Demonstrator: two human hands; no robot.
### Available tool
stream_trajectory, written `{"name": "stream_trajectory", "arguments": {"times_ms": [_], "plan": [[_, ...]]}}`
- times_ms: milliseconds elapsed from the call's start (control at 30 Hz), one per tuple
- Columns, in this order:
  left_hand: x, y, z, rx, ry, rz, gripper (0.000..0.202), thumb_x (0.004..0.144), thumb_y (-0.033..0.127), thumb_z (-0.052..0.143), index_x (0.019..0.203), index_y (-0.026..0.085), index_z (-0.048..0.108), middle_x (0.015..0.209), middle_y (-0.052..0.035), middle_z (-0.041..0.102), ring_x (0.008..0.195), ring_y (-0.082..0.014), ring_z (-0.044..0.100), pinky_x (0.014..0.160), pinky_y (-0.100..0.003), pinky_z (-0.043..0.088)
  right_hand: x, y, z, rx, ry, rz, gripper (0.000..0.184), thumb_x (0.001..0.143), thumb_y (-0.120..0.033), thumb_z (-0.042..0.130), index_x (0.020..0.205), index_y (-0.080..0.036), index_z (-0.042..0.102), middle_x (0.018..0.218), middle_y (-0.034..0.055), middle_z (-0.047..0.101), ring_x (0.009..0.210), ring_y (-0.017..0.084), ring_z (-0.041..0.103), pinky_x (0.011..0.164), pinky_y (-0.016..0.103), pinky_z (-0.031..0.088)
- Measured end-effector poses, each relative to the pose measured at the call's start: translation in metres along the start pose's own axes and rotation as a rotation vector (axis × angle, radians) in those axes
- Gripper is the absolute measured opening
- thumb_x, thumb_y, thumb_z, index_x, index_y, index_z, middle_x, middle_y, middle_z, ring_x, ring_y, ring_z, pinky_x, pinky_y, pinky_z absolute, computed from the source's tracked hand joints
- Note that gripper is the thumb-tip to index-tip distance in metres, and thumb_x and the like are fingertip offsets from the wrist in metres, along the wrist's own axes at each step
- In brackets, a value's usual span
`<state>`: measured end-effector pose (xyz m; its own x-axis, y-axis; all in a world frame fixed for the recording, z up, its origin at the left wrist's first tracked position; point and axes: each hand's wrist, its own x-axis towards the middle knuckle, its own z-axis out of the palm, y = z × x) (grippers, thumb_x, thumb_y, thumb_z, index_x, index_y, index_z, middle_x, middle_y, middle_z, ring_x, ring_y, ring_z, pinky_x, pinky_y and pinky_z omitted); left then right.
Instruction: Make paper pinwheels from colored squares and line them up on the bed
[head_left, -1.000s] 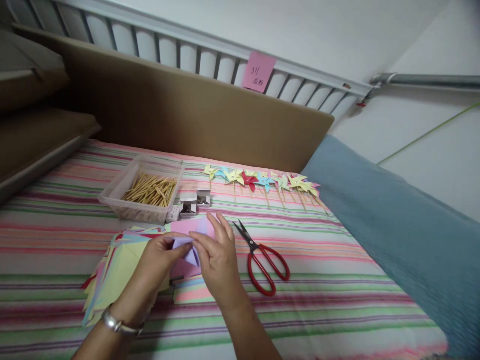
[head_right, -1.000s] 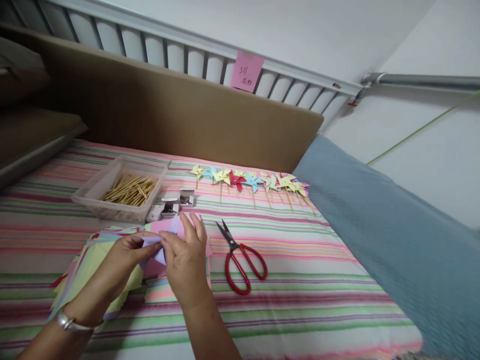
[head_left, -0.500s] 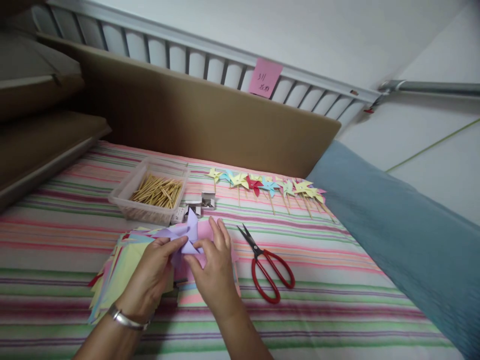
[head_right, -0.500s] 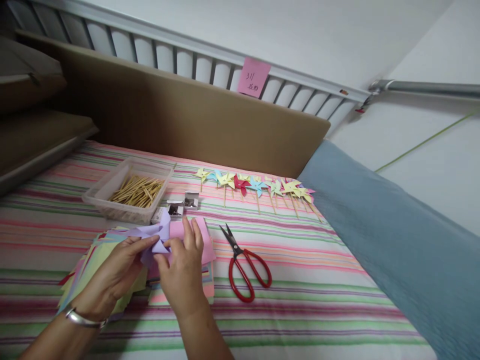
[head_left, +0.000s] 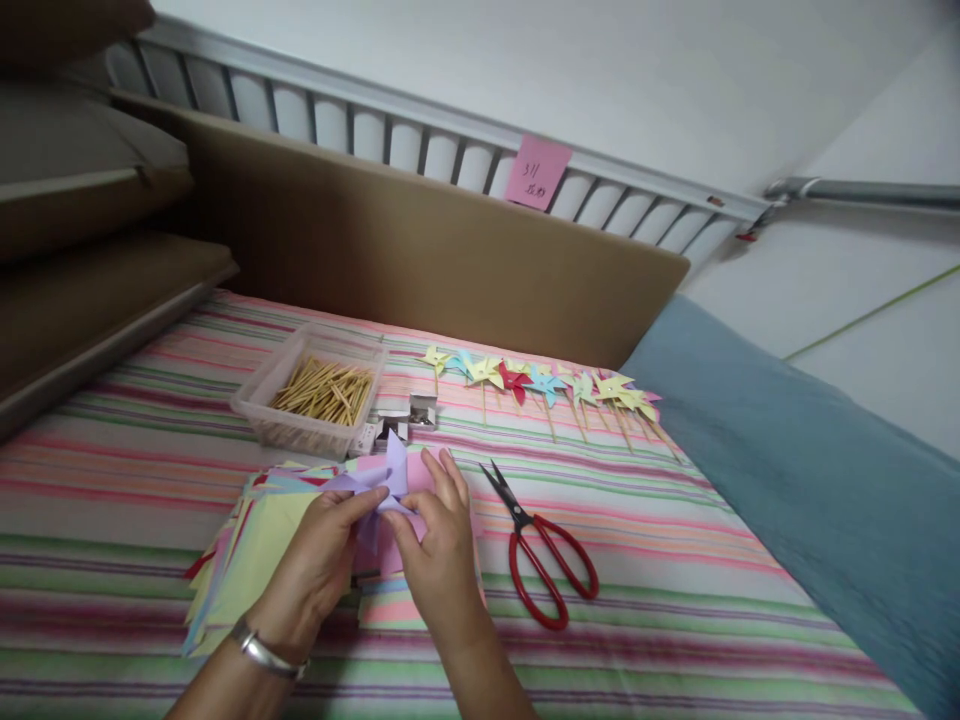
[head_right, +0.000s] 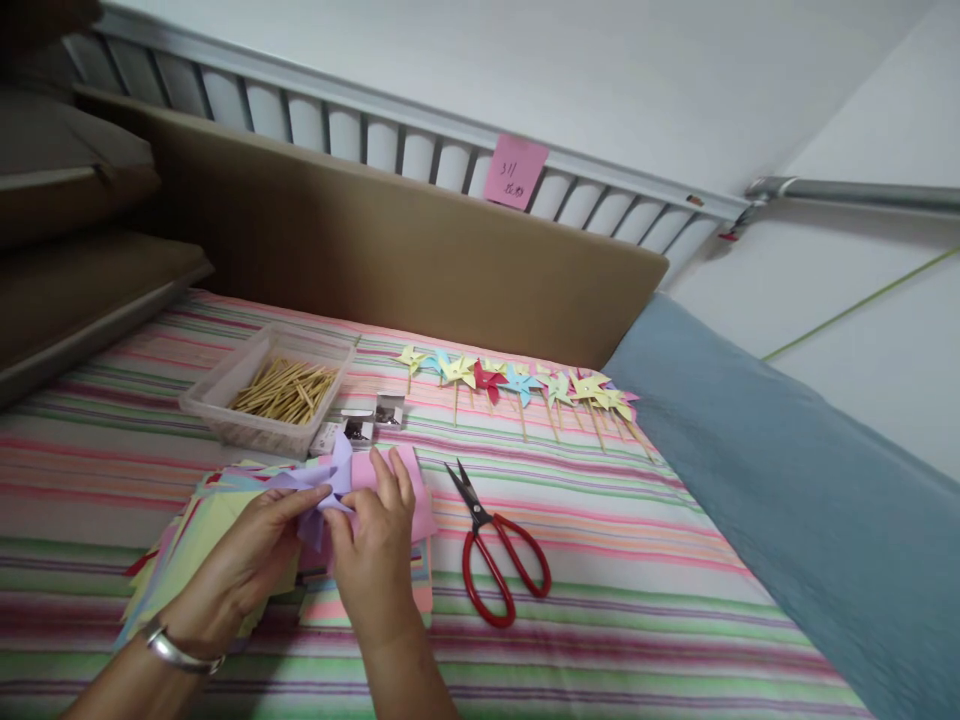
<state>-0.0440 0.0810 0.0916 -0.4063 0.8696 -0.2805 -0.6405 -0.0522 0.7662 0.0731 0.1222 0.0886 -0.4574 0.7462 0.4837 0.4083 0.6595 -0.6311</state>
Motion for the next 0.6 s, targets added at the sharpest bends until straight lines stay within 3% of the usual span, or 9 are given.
{"name": "stream_trajectory", "arguments": {"times_ms": [200, 333, 500, 600], "plan": [[-0.002, -0.001, 0.002, -0.038, -0.041, 0.018, 0.015, 0.063, 0.020, 0.075, 0.078, 0.015, 0.074, 0.072, -0.0042, 0.073, 0.068, -0.0157, 0.064, 0.072, -0.026, 0.046, 0.000, 0.000, 0.000, 0.023, -0.013, 0.012, 0.009, 0.080, -0.018, 0.060, 0.072, -0.019, 0.060, 0.134, 0.0153, 0.050, 0.133, 0.030, 0.032, 0.104, 0.053, 0.031], [-0.006, 0.014, 0.001, -0.067, 0.008, 0.058, 0.014, 0.058, 0.017, 0.078, 0.072, 0.014, 0.074, 0.065, -0.0029, 0.072, 0.063, -0.0137, 0.062, 0.067, -0.023, 0.045, -0.001, -0.002, -0.003, 0.100, 0.021, 0.035, 0.004, 0.079, -0.023, 0.064, 0.082, -0.021, 0.063, 0.134, 0.0128, 0.051, 0.129, 0.029, 0.039, 0.104, 0.049, 0.032], [-0.003, 0.048, -0.022, -0.103, 0.141, 0.141, 0.020, 0.056, 0.016, 0.080, 0.074, 0.011, 0.073, 0.073, -0.0043, 0.073, 0.068, -0.0124, 0.064, 0.066, -0.019, 0.048, 0.007, 0.000, -0.016, 0.186, 0.083, 0.135, 0.011, 0.081, -0.024, 0.060, 0.090, -0.021, 0.064, 0.117, 0.0111, 0.063, 0.111, 0.025, 0.055, 0.096, 0.040, 0.041], [0.000, 0.067, -0.040, -0.197, 0.225, 0.235, 0.021, 0.058, 0.012, 0.078, 0.078, 0.012, 0.072, 0.074, -0.0038, 0.073, 0.067, -0.0120, 0.065, 0.063, -0.018, 0.051, 0.033, -0.008, -0.019, 0.198, 0.045, 0.129, 0.011, 0.081, -0.022, 0.058, 0.089, -0.020, 0.065, 0.101, 0.0085, 0.069, 0.099, 0.023, 0.062, 0.089, 0.036, 0.046]]}}
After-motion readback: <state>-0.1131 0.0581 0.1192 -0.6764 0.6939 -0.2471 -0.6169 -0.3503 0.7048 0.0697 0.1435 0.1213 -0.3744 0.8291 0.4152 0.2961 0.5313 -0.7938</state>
